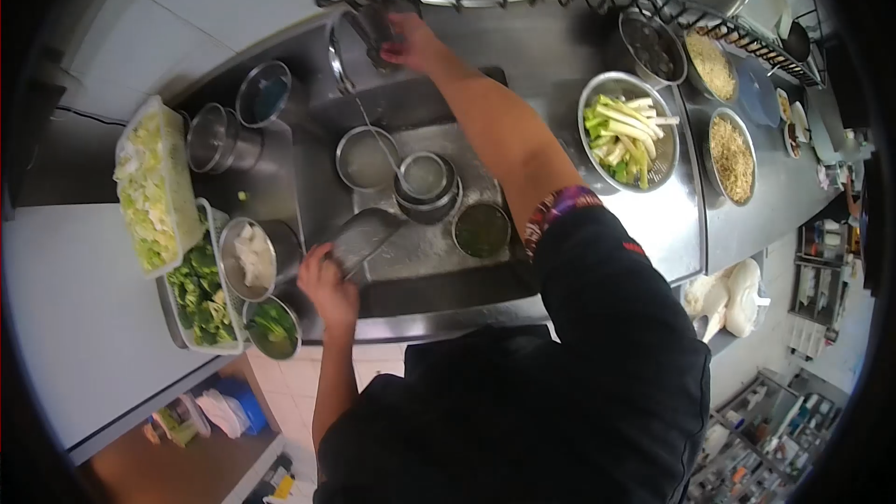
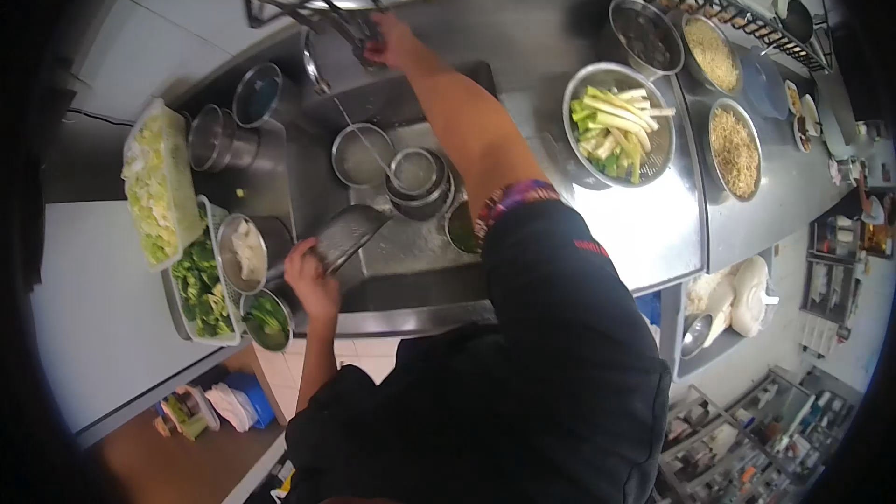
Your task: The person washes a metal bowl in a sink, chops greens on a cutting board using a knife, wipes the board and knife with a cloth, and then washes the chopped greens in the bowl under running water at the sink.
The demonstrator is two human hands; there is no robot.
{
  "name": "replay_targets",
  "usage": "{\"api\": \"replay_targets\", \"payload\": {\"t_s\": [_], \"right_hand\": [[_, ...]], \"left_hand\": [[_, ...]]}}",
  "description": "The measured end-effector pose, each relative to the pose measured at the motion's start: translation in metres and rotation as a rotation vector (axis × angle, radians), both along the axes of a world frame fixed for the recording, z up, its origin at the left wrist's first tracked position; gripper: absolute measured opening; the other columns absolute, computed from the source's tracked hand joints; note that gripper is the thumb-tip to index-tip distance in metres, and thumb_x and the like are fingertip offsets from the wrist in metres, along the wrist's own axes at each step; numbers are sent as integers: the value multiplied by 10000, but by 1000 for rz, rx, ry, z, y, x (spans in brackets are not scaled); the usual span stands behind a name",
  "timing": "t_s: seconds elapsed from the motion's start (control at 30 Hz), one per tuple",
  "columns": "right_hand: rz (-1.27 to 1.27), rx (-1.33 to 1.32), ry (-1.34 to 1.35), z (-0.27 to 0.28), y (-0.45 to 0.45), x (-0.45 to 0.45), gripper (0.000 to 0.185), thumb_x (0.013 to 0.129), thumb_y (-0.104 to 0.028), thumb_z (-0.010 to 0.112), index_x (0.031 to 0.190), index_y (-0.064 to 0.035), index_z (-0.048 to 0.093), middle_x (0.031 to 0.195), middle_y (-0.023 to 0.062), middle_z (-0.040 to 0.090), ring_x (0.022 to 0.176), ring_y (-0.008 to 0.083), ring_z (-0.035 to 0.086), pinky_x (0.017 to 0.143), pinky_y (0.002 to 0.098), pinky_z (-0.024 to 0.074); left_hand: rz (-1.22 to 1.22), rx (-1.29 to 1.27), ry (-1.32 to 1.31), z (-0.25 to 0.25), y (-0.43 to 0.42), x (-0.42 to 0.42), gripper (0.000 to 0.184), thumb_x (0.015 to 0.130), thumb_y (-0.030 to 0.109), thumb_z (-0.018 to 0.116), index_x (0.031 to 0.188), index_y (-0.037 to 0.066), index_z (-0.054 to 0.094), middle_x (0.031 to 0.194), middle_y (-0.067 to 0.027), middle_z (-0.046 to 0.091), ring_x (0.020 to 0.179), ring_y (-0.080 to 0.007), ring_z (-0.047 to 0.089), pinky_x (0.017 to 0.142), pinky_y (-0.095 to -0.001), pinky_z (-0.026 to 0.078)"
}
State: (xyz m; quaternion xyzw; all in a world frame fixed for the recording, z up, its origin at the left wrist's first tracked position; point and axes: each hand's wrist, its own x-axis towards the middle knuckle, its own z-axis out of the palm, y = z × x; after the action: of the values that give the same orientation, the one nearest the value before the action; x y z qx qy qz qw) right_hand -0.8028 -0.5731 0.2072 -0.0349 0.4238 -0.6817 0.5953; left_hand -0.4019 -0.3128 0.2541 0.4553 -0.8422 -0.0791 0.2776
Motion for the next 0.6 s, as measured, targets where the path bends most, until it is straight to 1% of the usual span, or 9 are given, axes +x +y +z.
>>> {"api": "replay_targets", "payload": {"t_s": [0.07,0.2,0.27,0.3,0.33,0.4,0.47,0.57,0.6], "right_hand": [[163,28,144,-17,11,13,436,902,-302,635,1268,-98,511,979,88,615,815,243,619,797,472,537],[-61,3,395,-30,164,97,260,889,-119,660,1128,-68,571,831,29,611,686,153,592,563,315,475],[38,-24,1078,-50,273,101,136,871,-145,694,936,-35,648,841,83,643,665,194,615,625,336,504],[52,122,1126,-41,324,100,124,852,-145,703,852,-27,666,878,123,657,740,239,646,697,367,518],[29,206,1354,-26,377,90,178,789,-156,733,936,-65,693,902,149,646,924,366,639,812,461,512],[74,483,1581,-2,462,68,294,793,-176,746,1052,-83,640,1140,185,577,1069,376,584,858,468,507],[325,747,1779,12,518,44,437,796,-172,747,1187,-108,564,1179,209,552,1126,371,570,887,470,510],[404,827,1801,-11,559,27,574,773,-156,749,1274,-119,472,1106,222,602,1060,394,609,869,513,504],[366,769,1625,-19,560,22,590,760,-127,732,1279,-114,454,1036,201,624,980,376,634,827,497,514]], "left_hand": [[35,-16,37,0,22,15,204,590,-88,519,728,31,427,1181,-139,642,1149,-385,562,959,-502,389],[69,-124,71,1,59,13,233,588,-95,516,708,45,375,1191,-177,638,1117,-410,558,952,-504,399],[21,-244,2,-3,72,16,225,593,-97,526,708,36,385,1204,-178,628,1124,-415,549,956,-503,397],[-12,-181,-10,-1,82,17,203,596,-94,544,716,20,426,1224,-179,611,1141,-419,537,956,-510,397],[-56,-56,-34,0,90,20,190,591,-98,554,738,3,486,1237,-176,599,1163,-408,525,975,-503,394],[-119,74,-103,-3,100,30,202,590,-104,555,766,-11,525,1238,-169,595,1184,-400,519,996,-486,387],[-165,73,-98,-3,107,29,202,590,-107,554,768,-13,528,1245,-165,591,1196,-397,514,1007,-480,382],[-150,66,-14,-5,123,27,199,596,-110,552,768,-12,530,1268,-160,579,1226,-400,502,1027,-477,371],[-107,43,72,-6,128,24,195,602,-111,552,766,-9,530,1285,-160,570,1245,-406,495,1036,-480,366]]}}
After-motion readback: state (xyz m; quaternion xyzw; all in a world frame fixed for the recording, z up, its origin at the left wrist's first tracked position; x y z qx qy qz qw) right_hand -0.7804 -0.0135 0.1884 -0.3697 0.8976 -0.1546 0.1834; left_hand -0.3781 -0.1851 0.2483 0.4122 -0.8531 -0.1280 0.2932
